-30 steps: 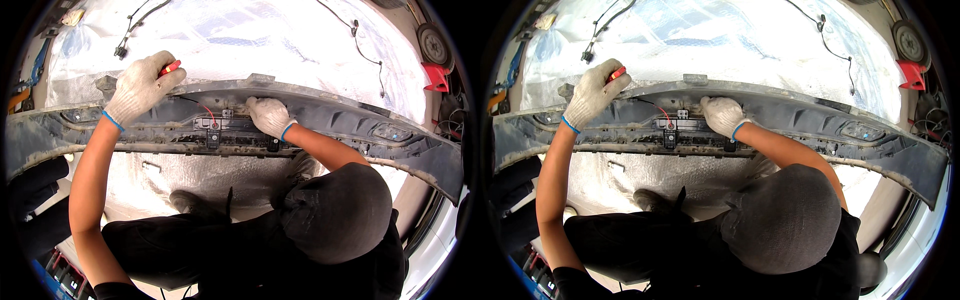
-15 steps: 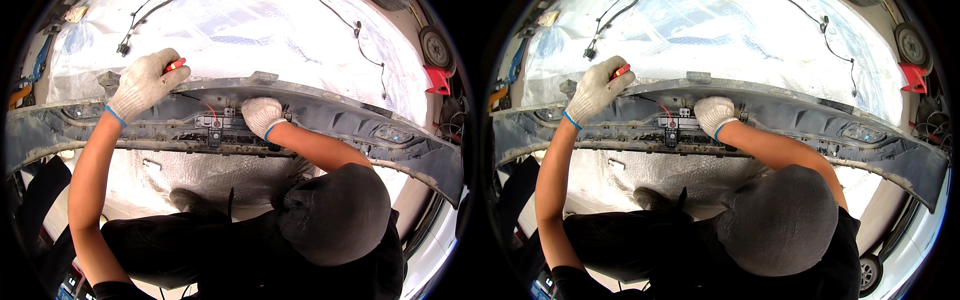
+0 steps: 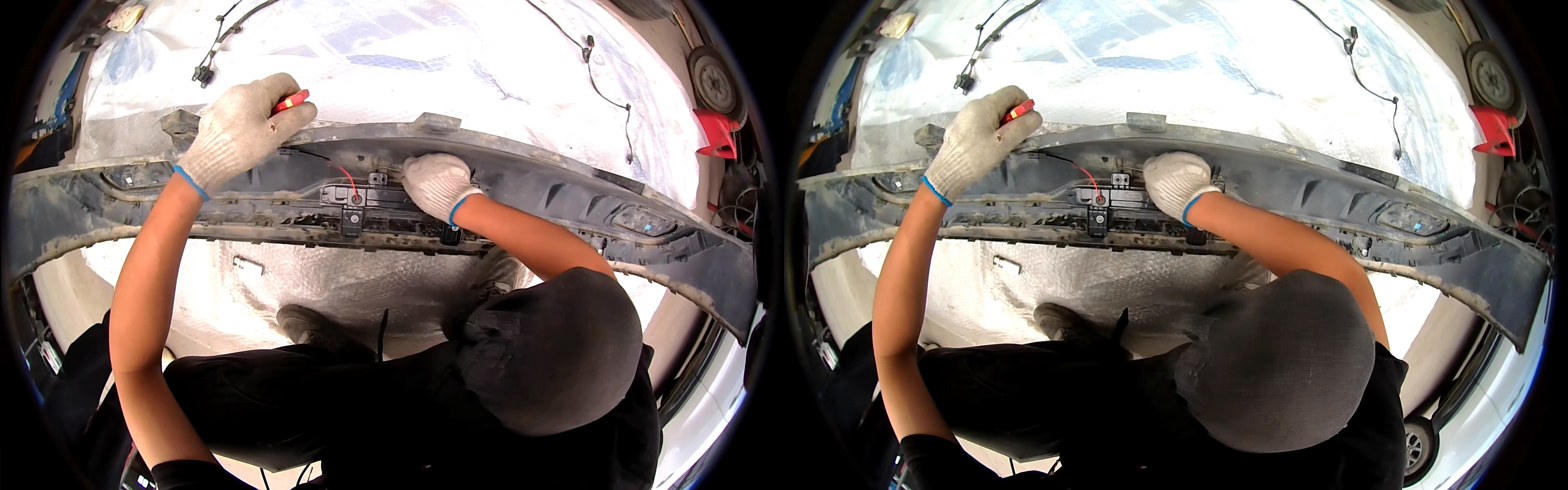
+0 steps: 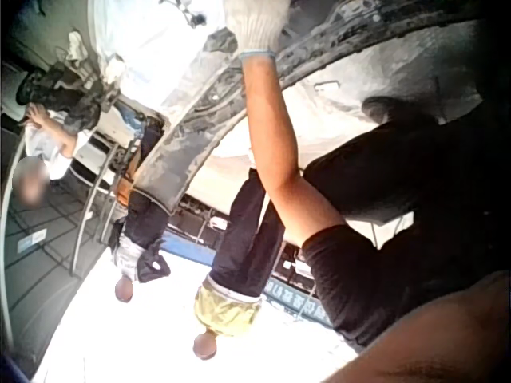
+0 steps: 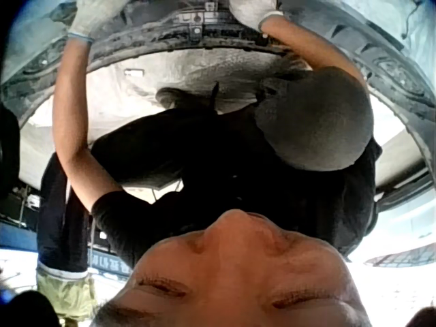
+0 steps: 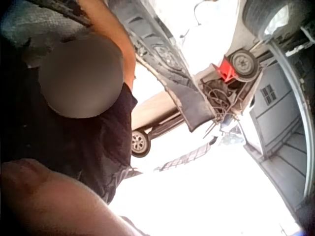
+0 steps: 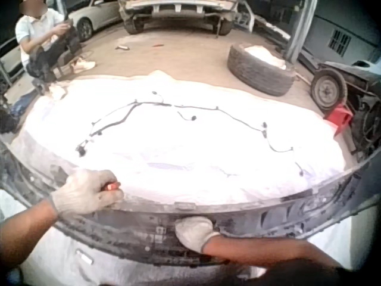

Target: The person is working on a car bumper, using a red tool to manipulate internal components and wires. They are kneeling on a protective sheet, carefully adjusting parts within the bumper assembly.

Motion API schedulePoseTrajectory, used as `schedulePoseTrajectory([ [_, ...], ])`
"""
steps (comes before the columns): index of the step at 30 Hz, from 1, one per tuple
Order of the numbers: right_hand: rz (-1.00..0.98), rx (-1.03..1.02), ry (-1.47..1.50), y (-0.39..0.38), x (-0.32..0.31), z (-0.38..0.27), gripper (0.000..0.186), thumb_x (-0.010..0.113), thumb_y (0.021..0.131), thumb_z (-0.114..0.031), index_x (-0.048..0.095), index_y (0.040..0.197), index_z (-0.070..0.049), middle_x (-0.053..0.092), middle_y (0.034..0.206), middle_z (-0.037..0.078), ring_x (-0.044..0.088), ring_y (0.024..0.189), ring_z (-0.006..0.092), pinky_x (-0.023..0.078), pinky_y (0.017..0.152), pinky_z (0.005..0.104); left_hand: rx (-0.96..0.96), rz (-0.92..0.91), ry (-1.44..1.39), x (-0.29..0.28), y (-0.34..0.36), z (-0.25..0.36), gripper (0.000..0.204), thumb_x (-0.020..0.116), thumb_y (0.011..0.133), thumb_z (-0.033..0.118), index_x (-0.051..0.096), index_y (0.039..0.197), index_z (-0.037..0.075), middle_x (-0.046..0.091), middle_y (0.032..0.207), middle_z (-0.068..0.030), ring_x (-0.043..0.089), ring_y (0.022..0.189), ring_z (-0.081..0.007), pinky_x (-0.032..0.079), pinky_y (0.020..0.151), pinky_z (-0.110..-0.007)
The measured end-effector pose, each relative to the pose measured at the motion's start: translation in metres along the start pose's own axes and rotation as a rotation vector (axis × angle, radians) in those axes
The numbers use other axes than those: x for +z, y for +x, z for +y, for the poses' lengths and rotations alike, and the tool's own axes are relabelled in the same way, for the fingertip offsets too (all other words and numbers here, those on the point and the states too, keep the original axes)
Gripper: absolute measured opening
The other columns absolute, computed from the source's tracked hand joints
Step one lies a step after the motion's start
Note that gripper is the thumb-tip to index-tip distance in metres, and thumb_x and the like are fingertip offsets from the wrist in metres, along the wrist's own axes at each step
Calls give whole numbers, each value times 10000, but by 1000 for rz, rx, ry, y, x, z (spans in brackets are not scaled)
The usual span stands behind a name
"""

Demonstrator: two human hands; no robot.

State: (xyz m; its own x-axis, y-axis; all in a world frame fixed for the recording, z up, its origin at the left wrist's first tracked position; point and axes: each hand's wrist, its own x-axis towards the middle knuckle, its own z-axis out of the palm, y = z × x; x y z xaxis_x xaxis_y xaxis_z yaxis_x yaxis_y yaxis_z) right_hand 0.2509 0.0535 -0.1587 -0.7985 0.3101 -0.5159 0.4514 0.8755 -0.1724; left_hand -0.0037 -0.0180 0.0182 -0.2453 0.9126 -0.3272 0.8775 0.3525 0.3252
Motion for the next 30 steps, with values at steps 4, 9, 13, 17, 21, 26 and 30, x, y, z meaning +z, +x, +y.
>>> schedulePoseTrajectory([
  [4,125,38,135,-14,0,3,231,602,847,-72,657,1002,90,713,756,200,735,708,314,573,496,425,5,-11,-5,0,1,-1,450,648,933,425,676,1145,30,692,814,-157,675,750,-265,529,730,-386],
  [9,101,88,53,-15,8,5,201,599,867,-81,667,979,70,720,777,197,738,722,320,584,522,436,9,5,5,0,0,0,442,644,935,421,677,1142,31,688,800,-157,670,734,-260,526,714,-385],
  [13,56,106,14,-11,5,1,204,573,886,-71,687,999,55,732,833,197,747,777,323,596,548,442,28,18,2,1,0,-1,432,645,934,417,678,1125,31,679,778,-154,662,716,-255,518,694,-392],
  [17,74,-5,12,-10,-4,1,253,545,890,-59,679,1073,55,737,918,213,750,846,325,614,617,432,44,28,-1,2,-1,-4,424,642,933,415,677,1107,31,670,762,-150,650,696,-253,512,682,-396],
  [21,104,-10,46,-11,-1,2,256,540,880,-67,666,1075,42,731,941,214,743,848,324,612,675,417,32,24,13,2,0,-2,410,635,936,411,677,1099,38,671,765,-145,648,694,-256,513,687,-394],
  [26,181,20,-12,-15,2,1,215,546,878,-83,658,1020,34,718,909,198,731,828,319,605,688,417,39,32,14,3,0,-5,404,635,933,415,675,1096,47,680,785,-148,666,727,-262,523,712,-393],
  [30,212,4,-18,-10,16,5,221,556,883,-107,645,1013,47,711,908,211,728,819,315,603,679,416,36,30,21,3,0,-2,408,630,935,421,675,1100,50,684,794,-150,676,745,-267,527,728,-396],
])
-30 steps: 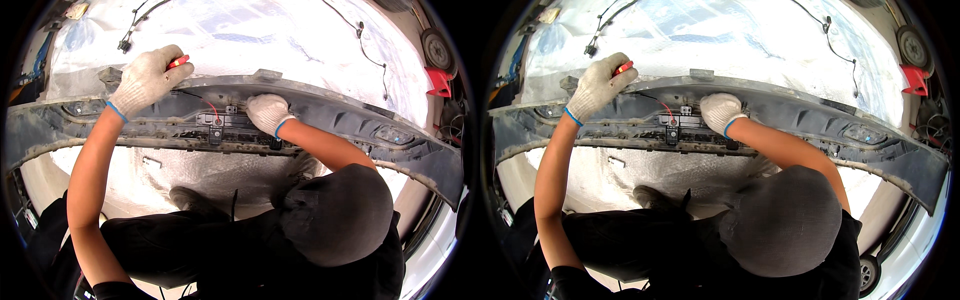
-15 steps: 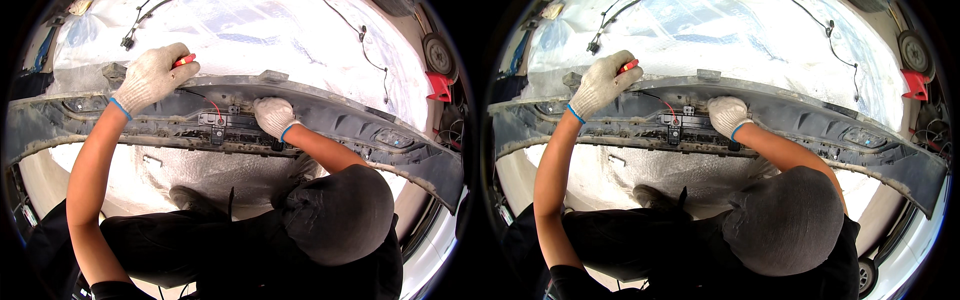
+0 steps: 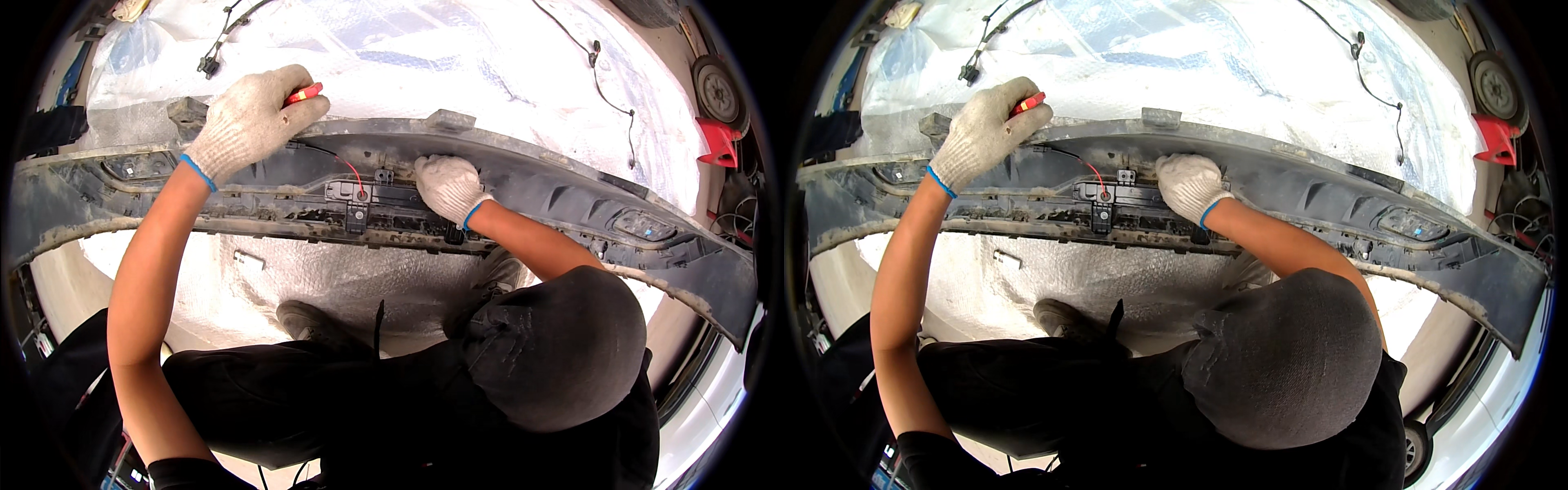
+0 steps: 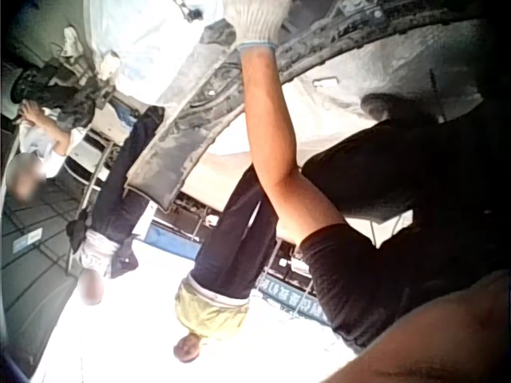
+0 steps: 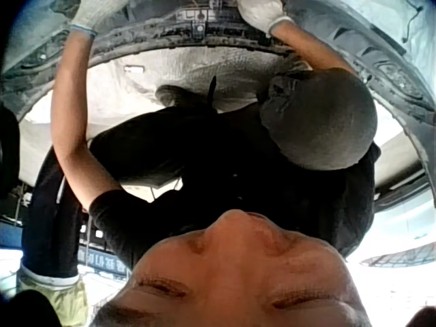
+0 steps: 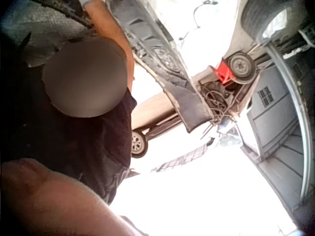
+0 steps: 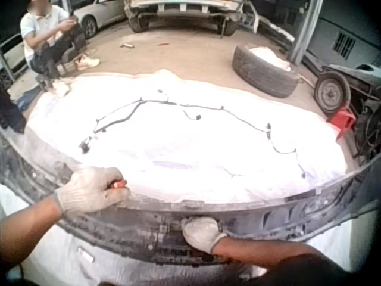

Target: The person is working on a car bumper, using a red tool to manipulate internal components and wires. They are kneeling on a protective sheet, carefully adjusting parts within the bumper assembly.

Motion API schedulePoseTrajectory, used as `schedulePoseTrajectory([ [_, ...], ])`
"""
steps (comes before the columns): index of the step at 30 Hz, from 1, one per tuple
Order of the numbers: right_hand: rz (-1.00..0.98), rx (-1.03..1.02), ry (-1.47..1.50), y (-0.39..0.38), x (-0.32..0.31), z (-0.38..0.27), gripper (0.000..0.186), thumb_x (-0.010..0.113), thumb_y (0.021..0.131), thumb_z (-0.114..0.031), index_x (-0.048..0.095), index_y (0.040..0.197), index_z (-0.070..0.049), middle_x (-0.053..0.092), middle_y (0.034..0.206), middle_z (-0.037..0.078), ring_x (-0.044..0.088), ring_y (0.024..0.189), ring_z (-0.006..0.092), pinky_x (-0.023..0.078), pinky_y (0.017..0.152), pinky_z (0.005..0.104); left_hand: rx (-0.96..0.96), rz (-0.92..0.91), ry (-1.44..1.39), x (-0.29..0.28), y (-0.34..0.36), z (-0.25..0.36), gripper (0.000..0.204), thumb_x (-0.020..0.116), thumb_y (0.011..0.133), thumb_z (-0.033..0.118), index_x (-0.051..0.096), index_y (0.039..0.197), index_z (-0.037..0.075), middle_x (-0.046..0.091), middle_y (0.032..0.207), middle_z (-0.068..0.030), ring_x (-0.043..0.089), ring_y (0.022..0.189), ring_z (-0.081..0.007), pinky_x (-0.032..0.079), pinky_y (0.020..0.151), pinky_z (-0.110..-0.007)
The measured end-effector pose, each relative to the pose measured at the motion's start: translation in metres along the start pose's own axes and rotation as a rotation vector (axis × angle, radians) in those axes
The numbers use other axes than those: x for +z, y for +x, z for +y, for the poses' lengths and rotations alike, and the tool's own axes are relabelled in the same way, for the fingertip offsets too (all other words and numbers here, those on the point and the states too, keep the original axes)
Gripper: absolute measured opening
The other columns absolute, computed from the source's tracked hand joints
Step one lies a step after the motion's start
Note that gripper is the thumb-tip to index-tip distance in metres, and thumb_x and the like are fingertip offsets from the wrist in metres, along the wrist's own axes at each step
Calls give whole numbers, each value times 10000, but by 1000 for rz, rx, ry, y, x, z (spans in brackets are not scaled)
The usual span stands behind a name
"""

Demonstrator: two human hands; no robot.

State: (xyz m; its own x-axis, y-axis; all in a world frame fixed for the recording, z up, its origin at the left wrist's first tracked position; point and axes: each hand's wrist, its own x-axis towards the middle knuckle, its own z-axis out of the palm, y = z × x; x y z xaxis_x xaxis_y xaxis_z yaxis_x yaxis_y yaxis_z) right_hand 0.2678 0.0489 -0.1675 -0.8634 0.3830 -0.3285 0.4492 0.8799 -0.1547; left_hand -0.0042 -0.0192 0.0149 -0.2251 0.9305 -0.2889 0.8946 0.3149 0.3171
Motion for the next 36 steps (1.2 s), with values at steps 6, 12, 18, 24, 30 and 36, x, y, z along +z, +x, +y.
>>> schedulePoseTrajectory([
  [6,-35,31,33,-2,-6,-2,225,553,916,-137,634,1005,54,705,911,215,722,808,318,602,669,425,68,7,41,1,3,-7,471,608,948,499,696,1143,80,738,866,-145,729,786,-287,574,720,-416],
  [12,20,55,147,-5,2,3,261,538,983,-215,628,995,30,700,907,205,721,785,317,598,641,435,154,96,83,15,5,-24,463,598,954,493,700,1139,81,736,851,-134,725,769,-276,573,719,-404],
  [18,130,5,110,-2,10,1,264,556,986,-237,624,952,15,694,840,190,715,702,304,580,578,419,120,72,80,15,5,-19,460,595,950,494,707,1108,77,725,817,-129,720,754,-273,570,711,-399],
  [24,153,30,-36,1,15,-4,170,567,935,-165,622,891,-10,695,777,163,716,668,289,554,536,412,141,23,119,16,12,-23,438,599,948,484,710,1068,78,716,798,-130,715,741,-283,568,704,-407],
  [30,5,6,-70,6,4,-5,179,545,934,-131,613,969,31,705,858,183,729,737,307,573,583,429,179,98,45,24,11,-30,441,605,946,488,709,1074,78,722,801,-134,718,738,-285,572,700,-409],
  [36,-57,25,-36,2,0,-4,204,537,946,-128,608,1013,51,707,898,205,736,775,311,586,605,423,172,141,39,25,10,-31,457,612,944,499,709,1094,79,724,794,-136,720,730,-281,573,683,-403],
])
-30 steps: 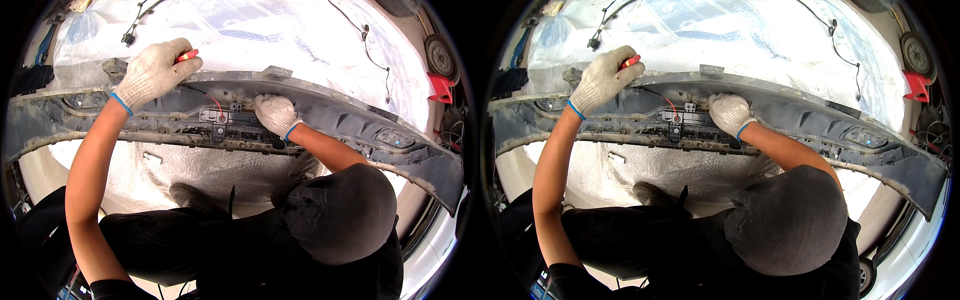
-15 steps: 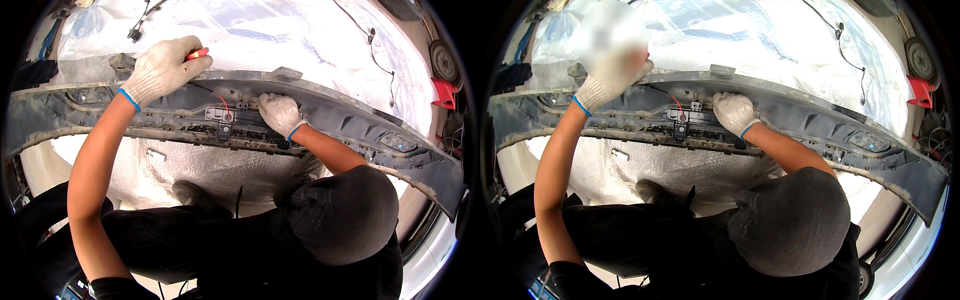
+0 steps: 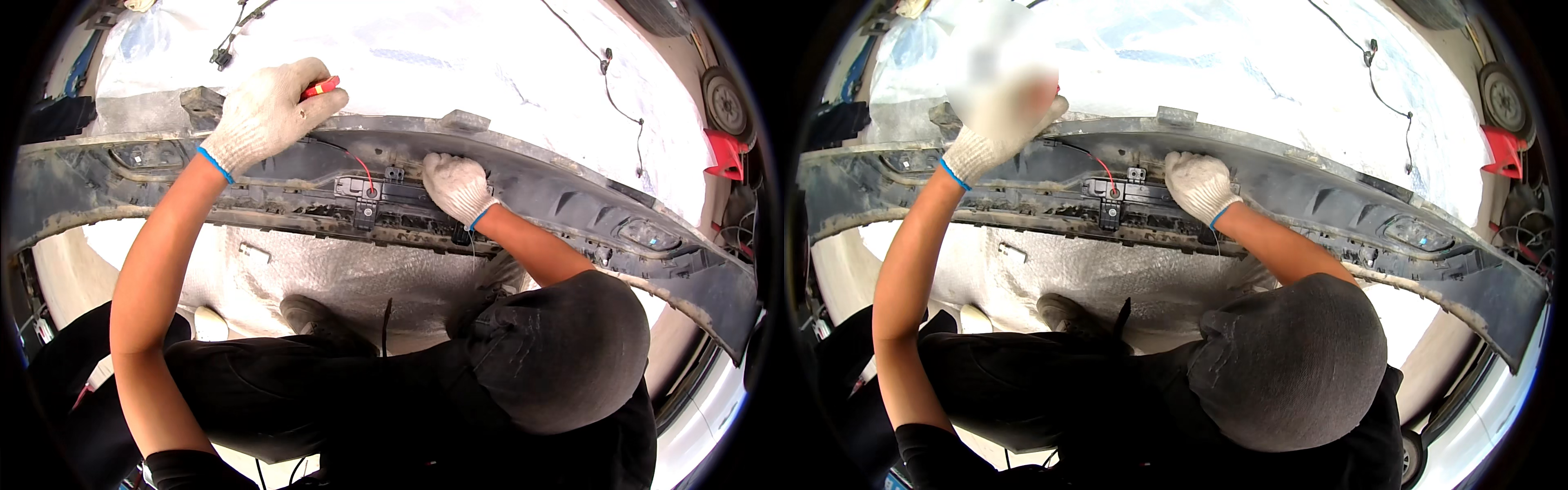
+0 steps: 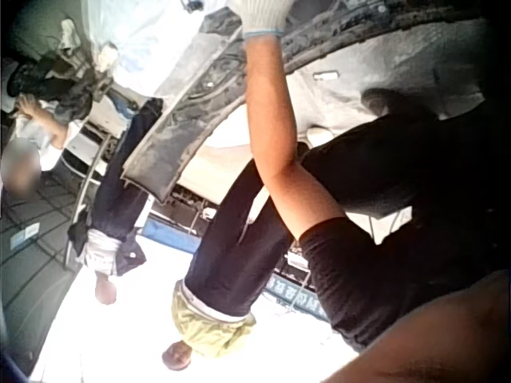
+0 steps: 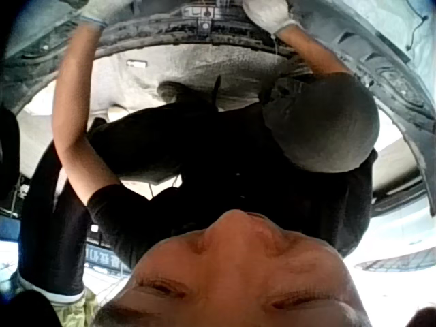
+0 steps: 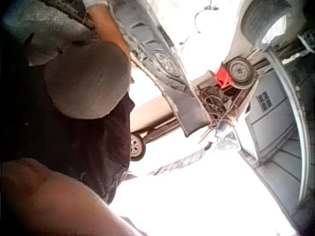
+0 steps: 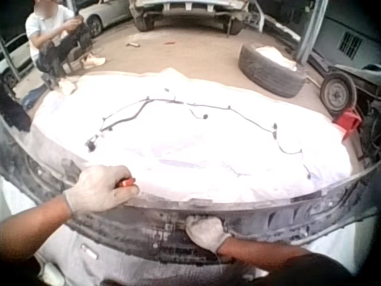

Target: The person is working on a car bumper, using a red tool to manipulate internal components and wires. They are kneeling on a protective sheet, carefully adjusting parts within the bumper assembly.

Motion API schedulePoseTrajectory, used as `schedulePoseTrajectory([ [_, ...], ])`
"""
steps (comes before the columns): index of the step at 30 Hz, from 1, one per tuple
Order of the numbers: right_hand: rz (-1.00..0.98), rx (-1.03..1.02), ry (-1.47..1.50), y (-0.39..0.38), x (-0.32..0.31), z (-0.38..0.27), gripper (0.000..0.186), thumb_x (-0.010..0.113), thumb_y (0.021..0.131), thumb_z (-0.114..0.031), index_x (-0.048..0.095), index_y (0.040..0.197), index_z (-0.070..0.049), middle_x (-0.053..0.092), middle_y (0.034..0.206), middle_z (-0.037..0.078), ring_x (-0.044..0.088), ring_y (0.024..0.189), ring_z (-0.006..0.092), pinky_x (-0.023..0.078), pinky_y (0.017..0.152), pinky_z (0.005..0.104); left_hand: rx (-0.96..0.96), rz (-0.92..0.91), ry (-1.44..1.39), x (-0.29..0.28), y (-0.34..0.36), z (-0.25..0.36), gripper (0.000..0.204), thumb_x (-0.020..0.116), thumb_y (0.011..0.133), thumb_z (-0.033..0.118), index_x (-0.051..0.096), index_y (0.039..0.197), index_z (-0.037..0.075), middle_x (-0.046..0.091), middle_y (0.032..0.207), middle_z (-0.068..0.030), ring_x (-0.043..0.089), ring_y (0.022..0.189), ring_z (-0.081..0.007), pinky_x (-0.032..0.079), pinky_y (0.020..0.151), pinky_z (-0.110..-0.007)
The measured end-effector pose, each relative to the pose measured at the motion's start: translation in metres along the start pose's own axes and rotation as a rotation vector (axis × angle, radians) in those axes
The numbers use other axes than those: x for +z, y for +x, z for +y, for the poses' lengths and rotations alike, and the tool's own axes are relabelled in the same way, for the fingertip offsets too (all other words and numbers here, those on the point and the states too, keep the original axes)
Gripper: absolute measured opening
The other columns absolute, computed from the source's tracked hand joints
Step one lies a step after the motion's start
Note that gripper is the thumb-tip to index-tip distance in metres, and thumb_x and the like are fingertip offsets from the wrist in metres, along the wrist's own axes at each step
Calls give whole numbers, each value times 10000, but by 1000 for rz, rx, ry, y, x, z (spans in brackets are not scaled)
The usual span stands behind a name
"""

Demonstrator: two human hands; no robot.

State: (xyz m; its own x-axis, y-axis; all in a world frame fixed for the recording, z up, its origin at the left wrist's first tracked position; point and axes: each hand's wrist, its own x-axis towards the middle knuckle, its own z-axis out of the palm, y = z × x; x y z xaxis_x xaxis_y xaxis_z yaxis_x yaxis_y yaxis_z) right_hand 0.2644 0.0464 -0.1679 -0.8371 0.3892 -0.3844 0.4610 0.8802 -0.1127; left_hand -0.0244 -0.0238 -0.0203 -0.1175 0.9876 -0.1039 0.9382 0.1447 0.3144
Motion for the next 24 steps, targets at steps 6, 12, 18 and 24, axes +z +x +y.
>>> schedulePoseTrajectory([
  [6,98,-3,-10,1,5,-2,186,536,948,-133,612,954,36,705,809,177,728,702,299,584,574,409,-144,-61,-47,-19,-5,27,465,626,941,497,702,1105,69,719,779,-130,712,712,-262,568,672,-390],
  [12,126,-13,-18,1,8,-1,199,529,965,-152,608,909,23,700,791,170,724,682,279,576,539,410,-133,3,-88,-19,-9,27,405,640,940,437,689,1080,59,703,793,-140,692,699,-239,552,674,-379],
  [18,87,130,108,-20,-11,14,239,527,993,-206,621,923,3,686,751,162,687,606,271,556,504,402,249,103,-49,-26,-28,41,278,719,887,338,670,815,75,633,674,-89,664,572,-223,533,510,-318],
  [24,305,-22,644,-64,-61,15,219,590,960,-222,656,957,-13,693,817,173,701,716,325,566,649,436,202,55,-271,12,-61,50,171,733,882,128,704,1029,45,736,882,-126,744,768,-263,620,678,-344],
])
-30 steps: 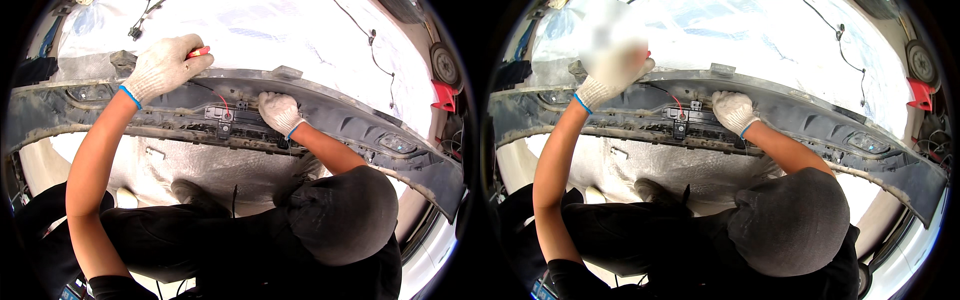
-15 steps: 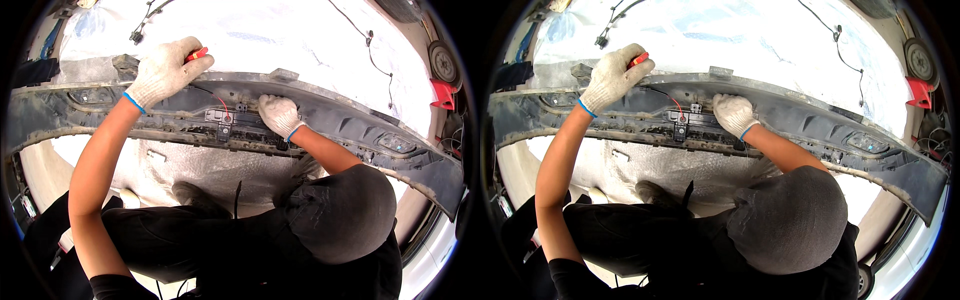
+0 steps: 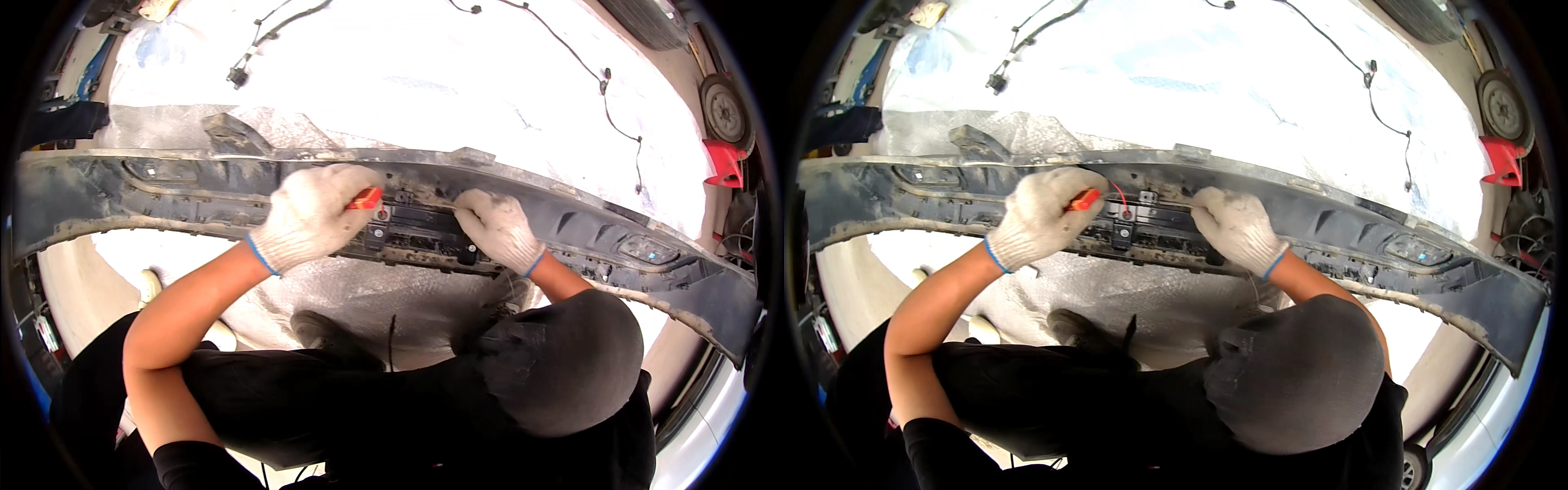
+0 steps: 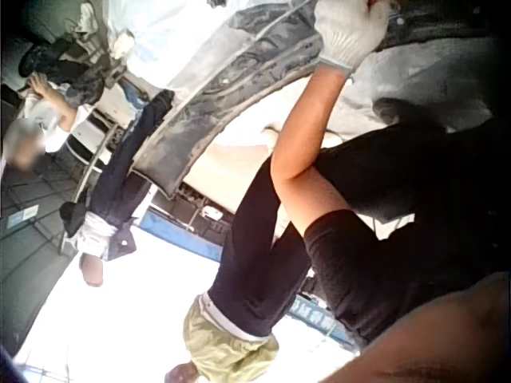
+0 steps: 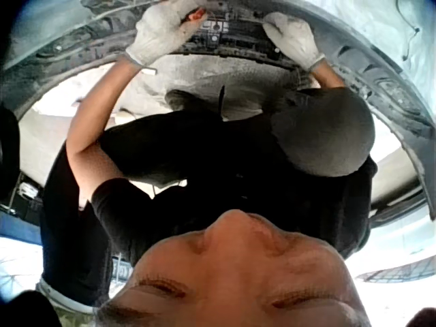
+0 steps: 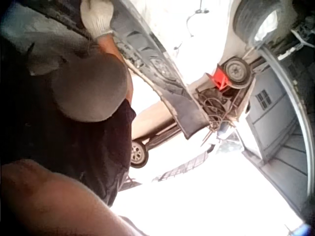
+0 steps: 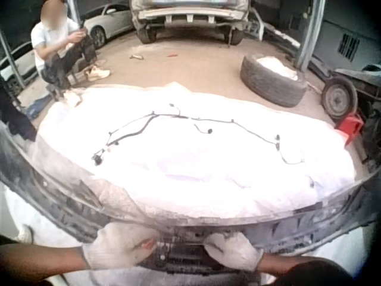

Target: The person is working on a car bumper, using a red tool to manipulate internal components and wires. They are kneeling on a protective sheet, carefully adjusting parts within the bumper assembly.

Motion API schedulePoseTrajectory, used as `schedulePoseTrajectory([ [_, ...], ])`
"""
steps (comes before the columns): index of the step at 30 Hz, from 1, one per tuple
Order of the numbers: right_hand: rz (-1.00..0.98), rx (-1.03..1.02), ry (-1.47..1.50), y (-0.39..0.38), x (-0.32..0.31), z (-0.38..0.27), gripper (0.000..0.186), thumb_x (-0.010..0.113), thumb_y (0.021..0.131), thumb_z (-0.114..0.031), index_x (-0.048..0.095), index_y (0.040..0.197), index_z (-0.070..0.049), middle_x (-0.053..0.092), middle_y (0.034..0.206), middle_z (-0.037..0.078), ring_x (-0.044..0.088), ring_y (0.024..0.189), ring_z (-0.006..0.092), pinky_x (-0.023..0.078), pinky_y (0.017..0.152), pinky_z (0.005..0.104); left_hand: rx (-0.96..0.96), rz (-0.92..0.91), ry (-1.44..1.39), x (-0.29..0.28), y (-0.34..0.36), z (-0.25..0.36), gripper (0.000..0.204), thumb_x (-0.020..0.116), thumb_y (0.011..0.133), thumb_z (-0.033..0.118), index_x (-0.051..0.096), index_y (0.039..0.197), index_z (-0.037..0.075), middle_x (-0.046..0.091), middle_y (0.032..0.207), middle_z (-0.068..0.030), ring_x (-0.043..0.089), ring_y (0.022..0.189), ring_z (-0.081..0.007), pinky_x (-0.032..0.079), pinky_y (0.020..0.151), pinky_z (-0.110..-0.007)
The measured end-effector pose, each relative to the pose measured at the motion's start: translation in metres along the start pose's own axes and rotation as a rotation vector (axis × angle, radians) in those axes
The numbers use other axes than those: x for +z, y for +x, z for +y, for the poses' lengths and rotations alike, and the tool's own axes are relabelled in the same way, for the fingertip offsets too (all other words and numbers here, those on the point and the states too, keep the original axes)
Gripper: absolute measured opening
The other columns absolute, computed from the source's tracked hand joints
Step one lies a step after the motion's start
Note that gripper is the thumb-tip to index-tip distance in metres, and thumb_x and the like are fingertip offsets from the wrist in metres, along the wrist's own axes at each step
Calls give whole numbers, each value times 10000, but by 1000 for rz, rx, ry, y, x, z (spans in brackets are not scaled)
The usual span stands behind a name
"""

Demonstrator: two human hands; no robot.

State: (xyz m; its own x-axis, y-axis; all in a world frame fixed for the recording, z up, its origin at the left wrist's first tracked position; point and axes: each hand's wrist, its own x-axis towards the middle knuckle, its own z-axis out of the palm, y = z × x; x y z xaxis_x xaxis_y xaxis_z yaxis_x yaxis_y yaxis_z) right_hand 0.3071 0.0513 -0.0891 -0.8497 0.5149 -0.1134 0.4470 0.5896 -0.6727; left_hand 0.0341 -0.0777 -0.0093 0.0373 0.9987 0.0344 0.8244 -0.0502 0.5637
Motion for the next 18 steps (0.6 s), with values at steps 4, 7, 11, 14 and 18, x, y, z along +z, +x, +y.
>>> schedulePoseTrajectory([
  [4,-29,-52,122,5,-23,-25,155,614,916,-141,678,954,-6,708,884,160,705,784,334,564,697,415,-83,-132,23,-8,12,17,213,698,904,154,711,1098,67,735,977,-127,736,798,-272,616,706,-353],
  [7,-66,-121,115,13,-35,-48,118,640,893,-99,682,943,0,718,903,160,713,805,334,570,718,388,-194,-284,-140,-4,13,28,250,716,920,242,721,1101,69,730,1011,-122,734,855,-277,608,759,-363],
  [11,-92,-236,117,24,-42,-53,135,601,918,-127,659,948,-9,695,849,130,689,730,309,556,651,408,-161,-405,-124,0,12,27,249,727,910,257,732,1052,53,723,963,-108,710,910,-315,581,819,-383],
  [14,-141,-290,147,28,-46,-61,164,584,936,-155,656,948,-8,692,835,132,690,727,310,556,645,401,-193,-426,-219,-11,9,26,224,734,904,247,739,990,40,716,915,-107,701,863,-321,584,805,-386],
  [18,-294,-242,101,30,-58,-66,216,553,961,-191,654,954,-1,688,815,144,693,742,313,556,677,399,-151,-421,-206,-15,6,20,197,736,897,218,738,945,28,706,859,-119,702,810,-284,578,773,-394],
])
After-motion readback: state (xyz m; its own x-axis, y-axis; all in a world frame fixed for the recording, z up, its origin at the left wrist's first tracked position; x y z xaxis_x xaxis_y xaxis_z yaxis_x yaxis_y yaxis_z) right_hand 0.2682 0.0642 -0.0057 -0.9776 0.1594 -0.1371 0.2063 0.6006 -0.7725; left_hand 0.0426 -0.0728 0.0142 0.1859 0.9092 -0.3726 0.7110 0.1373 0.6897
